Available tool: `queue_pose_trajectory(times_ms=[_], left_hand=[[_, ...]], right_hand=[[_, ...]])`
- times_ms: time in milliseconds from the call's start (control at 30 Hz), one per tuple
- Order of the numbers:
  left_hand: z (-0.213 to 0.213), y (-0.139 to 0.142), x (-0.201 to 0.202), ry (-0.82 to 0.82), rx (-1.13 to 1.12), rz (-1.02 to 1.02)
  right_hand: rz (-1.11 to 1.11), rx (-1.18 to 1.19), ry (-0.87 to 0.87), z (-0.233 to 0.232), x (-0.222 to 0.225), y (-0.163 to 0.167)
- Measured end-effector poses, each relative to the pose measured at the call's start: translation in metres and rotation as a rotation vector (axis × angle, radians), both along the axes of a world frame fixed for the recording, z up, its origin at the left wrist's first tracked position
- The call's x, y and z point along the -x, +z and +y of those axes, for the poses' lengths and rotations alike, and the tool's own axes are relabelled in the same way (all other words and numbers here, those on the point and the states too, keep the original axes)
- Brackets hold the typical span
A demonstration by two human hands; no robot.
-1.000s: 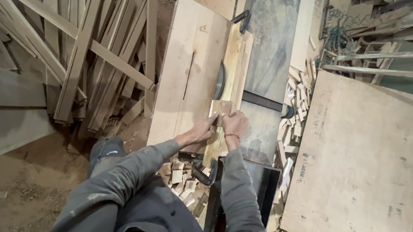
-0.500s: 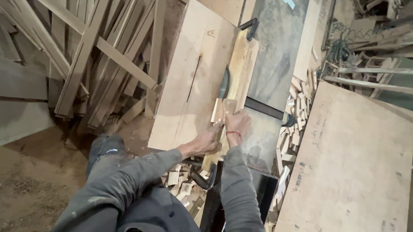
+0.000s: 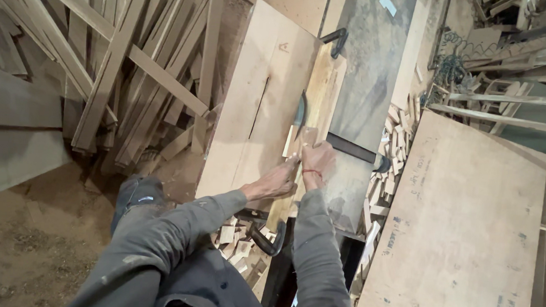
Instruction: The person stands at a table saw and repeatedly cuts small wooden blocks into smaller pieces, pushing each block against the blade with both hands. Cut pieces and offcuts are set aside onto a growing scrap pile on the floor beside the saw.
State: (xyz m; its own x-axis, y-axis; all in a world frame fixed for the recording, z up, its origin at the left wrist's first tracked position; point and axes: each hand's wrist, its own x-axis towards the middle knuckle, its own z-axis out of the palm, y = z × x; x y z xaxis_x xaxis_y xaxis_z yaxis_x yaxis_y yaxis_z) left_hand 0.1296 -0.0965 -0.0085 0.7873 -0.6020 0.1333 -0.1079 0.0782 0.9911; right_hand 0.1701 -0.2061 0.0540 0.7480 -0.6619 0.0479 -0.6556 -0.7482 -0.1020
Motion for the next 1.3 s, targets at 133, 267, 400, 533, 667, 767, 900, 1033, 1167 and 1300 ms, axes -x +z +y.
queue_pose_trajectory(times_ms=[133,267,400,533,667,767,900,1033,1167,1300], left_hand=[[0.004,0.009,-0.007,0.004,0.003,-0.002],[0.009,0.016,-0.012,-0.036,-0.004,0.126],[0.003,0.009,-0.018,-0.009,0.03,0.052],[-0.006,0.001,-0.03,0.03,0.031,-0.029],[0.002,0.007,-0.033,-0.07,-0.067,0.011],[0.033,0.015,-0.015,-0.209,-0.071,0.038],[0.081,0.019,0.012,-0.228,-0.118,-0.059],[0.125,0.019,0.02,-0.19,-0.062,-0.051],[0.162,0.026,0.015,-0.067,-0.096,0.028],[0.167,0.041,0.002,0.244,-0.059,-0.358]], right_hand=[[-0.007,0.004,-0.028,-0.001,-0.007,-0.001],[-0.045,0.006,0.013,0.001,-0.018,-0.006],[-0.051,0.008,0.028,0.002,-0.028,-0.006],[-0.011,0.003,0.004,0.011,-0.039,0.004],[-0.032,0.01,0.04,0.02,-0.05,0.018],[-0.047,0.039,0.07,0.023,-0.062,0.02],[-0.016,0.043,0.072,0.021,-0.084,0.016],[-0.022,-0.02,0.162,0.009,-0.097,0.03],[-0.214,0.111,0.288,-0.012,-0.051,0.055],[-0.051,-0.242,0.69,0.014,0.054,0.074]])
